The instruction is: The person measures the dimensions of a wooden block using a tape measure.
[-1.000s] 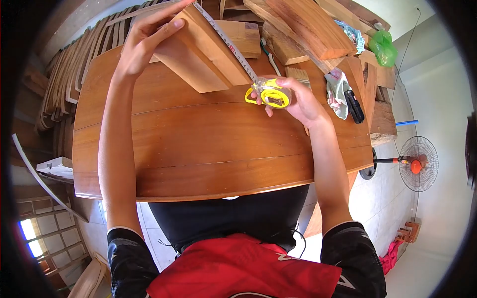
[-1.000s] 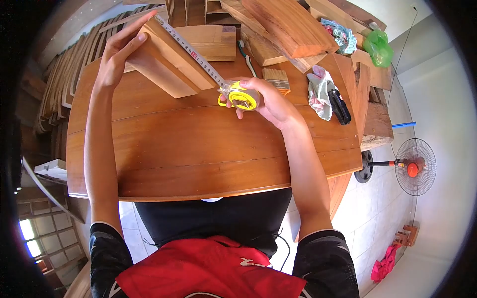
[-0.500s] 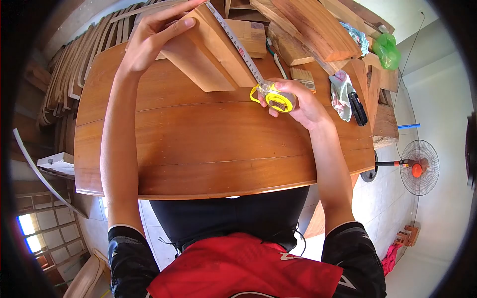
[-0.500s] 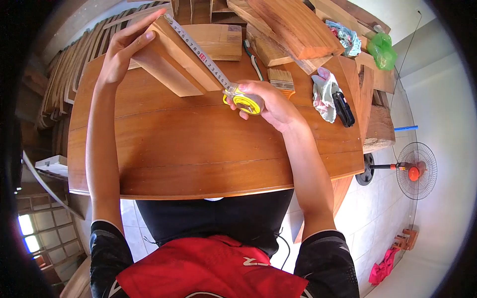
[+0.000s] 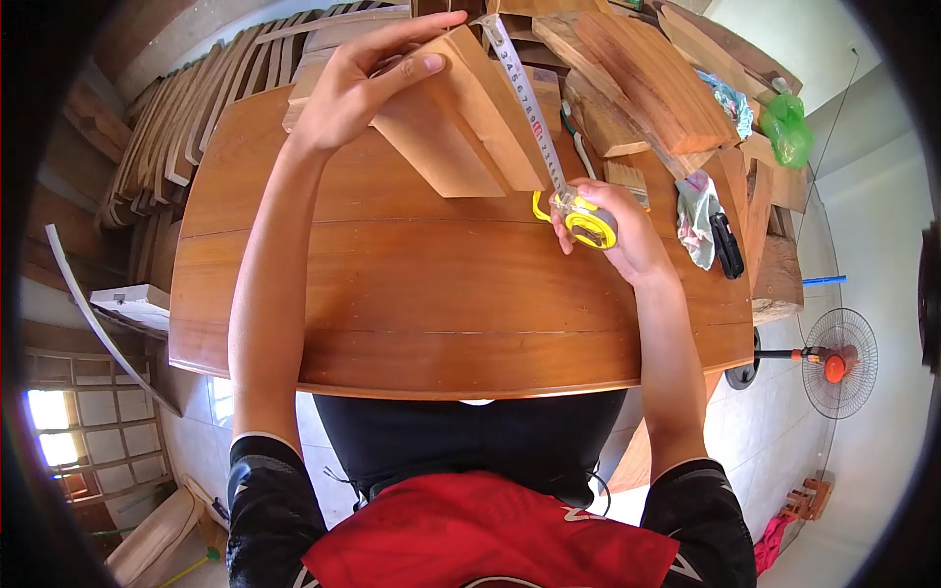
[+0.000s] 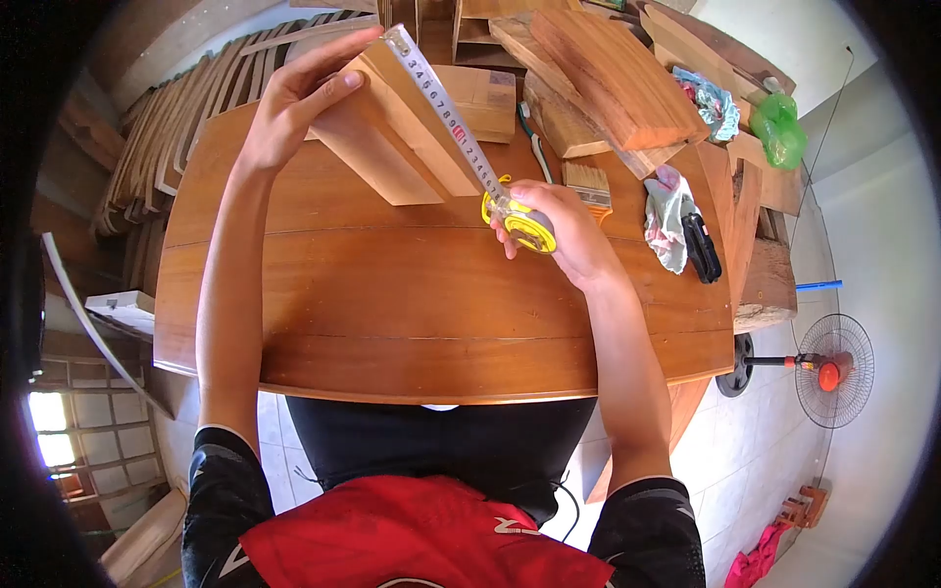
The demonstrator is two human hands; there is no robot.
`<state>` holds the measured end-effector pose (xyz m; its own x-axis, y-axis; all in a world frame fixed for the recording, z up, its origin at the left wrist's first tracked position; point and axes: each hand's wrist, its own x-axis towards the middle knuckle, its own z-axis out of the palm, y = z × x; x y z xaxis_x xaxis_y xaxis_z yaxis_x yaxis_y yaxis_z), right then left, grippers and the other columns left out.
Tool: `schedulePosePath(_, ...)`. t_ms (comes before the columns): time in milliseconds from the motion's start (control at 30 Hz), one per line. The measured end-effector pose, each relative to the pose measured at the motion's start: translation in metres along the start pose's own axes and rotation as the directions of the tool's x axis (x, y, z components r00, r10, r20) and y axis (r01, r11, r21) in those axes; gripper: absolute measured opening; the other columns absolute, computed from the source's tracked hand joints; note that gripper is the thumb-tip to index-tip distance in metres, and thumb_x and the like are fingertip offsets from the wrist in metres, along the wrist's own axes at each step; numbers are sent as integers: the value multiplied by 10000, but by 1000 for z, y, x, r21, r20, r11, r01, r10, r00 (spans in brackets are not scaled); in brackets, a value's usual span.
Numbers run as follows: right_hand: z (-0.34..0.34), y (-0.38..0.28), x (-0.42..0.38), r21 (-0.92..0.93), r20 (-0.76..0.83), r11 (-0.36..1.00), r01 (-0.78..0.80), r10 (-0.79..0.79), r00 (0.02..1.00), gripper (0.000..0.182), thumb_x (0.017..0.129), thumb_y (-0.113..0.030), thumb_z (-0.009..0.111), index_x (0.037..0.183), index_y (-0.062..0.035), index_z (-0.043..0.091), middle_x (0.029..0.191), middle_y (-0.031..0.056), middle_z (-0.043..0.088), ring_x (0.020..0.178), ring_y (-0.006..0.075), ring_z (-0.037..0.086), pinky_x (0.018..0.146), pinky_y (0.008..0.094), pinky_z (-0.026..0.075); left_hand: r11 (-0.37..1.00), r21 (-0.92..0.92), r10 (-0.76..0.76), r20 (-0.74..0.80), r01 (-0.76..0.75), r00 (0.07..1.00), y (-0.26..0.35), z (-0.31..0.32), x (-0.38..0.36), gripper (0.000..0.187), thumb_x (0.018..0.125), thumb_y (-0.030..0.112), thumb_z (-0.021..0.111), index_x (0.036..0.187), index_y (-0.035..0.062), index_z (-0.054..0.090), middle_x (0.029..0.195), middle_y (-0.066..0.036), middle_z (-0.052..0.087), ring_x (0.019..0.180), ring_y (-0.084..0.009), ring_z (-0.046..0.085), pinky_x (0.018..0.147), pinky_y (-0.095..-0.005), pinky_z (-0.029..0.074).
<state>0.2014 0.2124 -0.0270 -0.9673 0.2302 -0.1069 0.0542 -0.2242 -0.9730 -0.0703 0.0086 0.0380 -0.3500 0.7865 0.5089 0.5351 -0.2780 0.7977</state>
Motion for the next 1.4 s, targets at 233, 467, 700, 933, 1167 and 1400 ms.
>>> schedulePosePath(233, 1, 3, 1, -63, -17, 998, -13, 12, 1000, 376, 1032, -315, 566, 1063, 45, 670, 937, 135, 706, 782, 177, 675, 626, 320, 550, 999, 42, -27, 27, 26, 999, 7, 1, -1, 427, 1030, 162, 654, 1442, 55, 625, 1459, -72, 636, 1348, -185, 569, 1167, -349, 415)
schedulePosePath(467, 3, 0, 0, -57, -33, 998, -16, 14, 999, 378, 1032, -322, 576, 1065, 41, 673, 937, 132, 705, 780, 175, 673, 624, 317, 547, 1000, 18, 10, 9, -10, 1000, 8, 9, -1, 431, 1030, 137, 655, 1455, 75, 623, 1396, -68, 667, 1251, -154, 599, 1118, -335, 434)
schedulePosePath(700, 1, 2, 2, -50, -34, 998, -41, 39, 999, 372, 1029, -322, 577, 1057, 36, 674, 940, 132, 707, 787, 176, 681, 629, 318, 554, 985, 100, 144, -33, -140, 989, -10, 6, -1, 382, 1039, 91, 637, 1421, 82, 664, 1345, -59, 653, 1211, -146, 591, 1073, -306, 439)
schedulePosePath(933, -2, 3, 2, -21, -36, 999, -27, 26, 999, 364, 1020, -311, 578, 1049, 39, 671, 939, 136, 710, 785, 185, 687, 633, 328, 561, 978, 154, 143, 9, -142, 990, -8, -2, -1, 374, 1069, 195, 613, 1426, 94, 664, 1280, -53, 673, 1190, -142, 592, 1054, -279, 442)
schedulePosePath(1167, 1, 2, 1, -51, -60, 998, -30, 27, 998, 363, 1018, -308, 576, 1054, 41, 671, 939, 138, 713, 784, 187, 688, 632, 325, 560, 982, 147, 141, -178, -115, 974, 4, 25, 0, 354, 1031, 254, 625, 1300, 27, 668, 1133, -102, 715, 1036, -171, 645, 896, -313, 509)
schedulePosePath(1400, -2, 3, 2, -60, -50, 998, -32, 29, 998, 381, 1026, -327, 571, 1068, 39, 667, 944, 144, 712, 784, 194, 685, 638, 340, 561, 987, 58, 157, -122, -151, 980, -7, 14, 3, 336, 1077, 158, 588, 1388, 74, 683, 1348, -88, 712, 1258, -174, 638, 1130, -333, 453)
